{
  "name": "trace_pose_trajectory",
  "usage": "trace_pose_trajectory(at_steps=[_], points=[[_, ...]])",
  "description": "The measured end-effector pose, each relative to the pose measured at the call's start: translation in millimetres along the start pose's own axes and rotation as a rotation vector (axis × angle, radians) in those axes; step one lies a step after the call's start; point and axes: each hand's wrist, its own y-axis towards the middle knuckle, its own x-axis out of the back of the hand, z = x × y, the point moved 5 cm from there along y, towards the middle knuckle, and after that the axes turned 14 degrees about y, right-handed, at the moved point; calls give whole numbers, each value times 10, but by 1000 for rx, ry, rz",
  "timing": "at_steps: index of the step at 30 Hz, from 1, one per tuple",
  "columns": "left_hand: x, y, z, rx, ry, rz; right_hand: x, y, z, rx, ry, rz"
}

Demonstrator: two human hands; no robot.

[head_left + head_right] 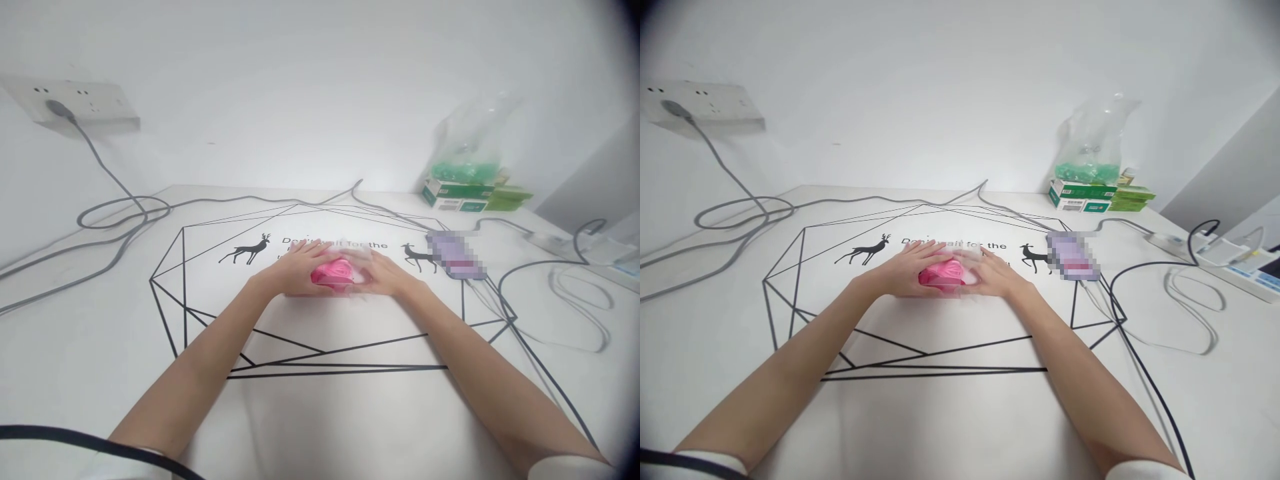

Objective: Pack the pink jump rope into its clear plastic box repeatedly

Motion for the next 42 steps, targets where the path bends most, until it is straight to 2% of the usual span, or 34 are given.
trace_pose_trajectory(at_steps=[11, 15, 28, 36, 42], points=[[-10, 4, 15, -5, 21, -17, -37, 38, -59, 9, 58, 26], [15, 5, -6, -20, 32, -28, -72, 47, -27, 71, 37, 64], [4, -3, 20, -24, 27, -27, -62, 92, -18, 220, 118, -13], [16, 5, 9, -15, 21, -4, -110, 27, -120, 88, 132, -47], [10, 6, 12, -25, 23, -16, -165, 43, -182, 106, 129, -33]])
